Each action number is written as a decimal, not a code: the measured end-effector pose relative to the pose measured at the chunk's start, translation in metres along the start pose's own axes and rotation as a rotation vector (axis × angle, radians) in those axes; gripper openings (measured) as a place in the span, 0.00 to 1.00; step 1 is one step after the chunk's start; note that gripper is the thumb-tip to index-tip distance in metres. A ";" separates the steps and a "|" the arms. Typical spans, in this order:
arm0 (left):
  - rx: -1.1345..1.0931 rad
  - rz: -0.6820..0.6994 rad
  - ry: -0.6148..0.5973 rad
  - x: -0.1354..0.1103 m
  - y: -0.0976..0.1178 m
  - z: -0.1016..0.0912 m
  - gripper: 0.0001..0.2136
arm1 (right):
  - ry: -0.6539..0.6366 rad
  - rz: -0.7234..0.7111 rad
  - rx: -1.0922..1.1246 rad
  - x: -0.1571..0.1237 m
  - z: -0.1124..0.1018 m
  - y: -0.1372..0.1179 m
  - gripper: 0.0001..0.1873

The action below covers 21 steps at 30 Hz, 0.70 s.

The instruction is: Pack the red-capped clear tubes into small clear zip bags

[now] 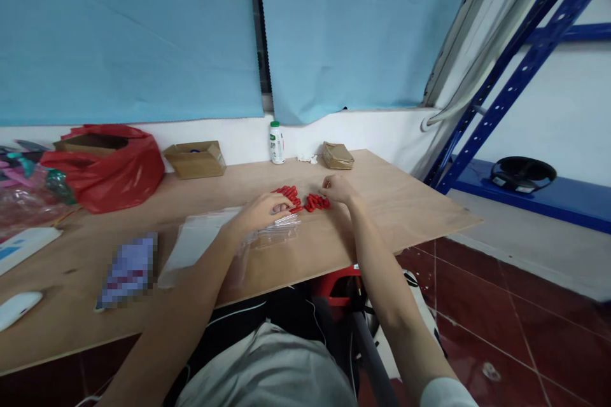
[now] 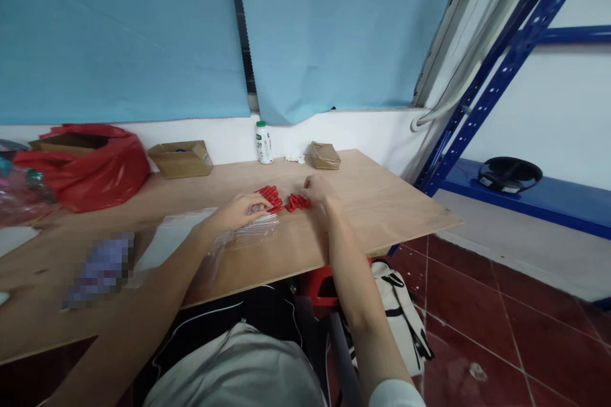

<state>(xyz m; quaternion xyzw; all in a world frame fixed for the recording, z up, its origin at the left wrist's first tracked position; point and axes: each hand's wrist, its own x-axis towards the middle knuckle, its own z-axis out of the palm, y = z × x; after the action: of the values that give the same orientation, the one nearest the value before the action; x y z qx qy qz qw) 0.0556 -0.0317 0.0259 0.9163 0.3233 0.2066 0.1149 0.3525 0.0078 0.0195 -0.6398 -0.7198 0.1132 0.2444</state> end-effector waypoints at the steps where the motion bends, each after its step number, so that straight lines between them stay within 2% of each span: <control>1: -0.007 -0.028 -0.011 0.000 0.000 0.000 0.13 | -0.036 -0.013 -0.022 0.000 0.000 0.001 0.06; 4: -0.041 -0.087 -0.059 0.000 -0.002 0.001 0.13 | -0.108 -0.049 -0.047 -0.001 -0.002 0.003 0.16; 7: -0.062 -0.097 -0.109 0.000 -0.003 0.003 0.12 | -0.032 -0.095 -0.007 -0.003 -0.002 -0.002 0.23; 10: -0.033 -0.097 -0.126 0.000 -0.003 0.004 0.12 | 0.068 -0.253 0.095 -0.003 0.002 -0.013 0.19; 13: -0.004 -0.088 -0.132 0.000 -0.003 0.005 0.12 | -0.004 -0.441 0.154 -0.003 0.010 -0.024 0.13; 15: -0.007 -0.088 -0.124 -0.001 -0.002 0.005 0.12 | -0.054 -0.516 0.120 -0.002 0.016 -0.029 0.10; 21: 0.011 -0.110 -0.013 -0.001 -0.002 0.003 0.16 | -0.129 -0.527 -0.040 -0.002 0.026 -0.038 0.09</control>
<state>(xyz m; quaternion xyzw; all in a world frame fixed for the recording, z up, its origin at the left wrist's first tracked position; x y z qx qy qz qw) 0.0547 -0.0311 0.0225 0.8991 0.3736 0.1920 0.1233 0.3068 0.0036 0.0146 -0.4265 -0.8777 0.0719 0.2063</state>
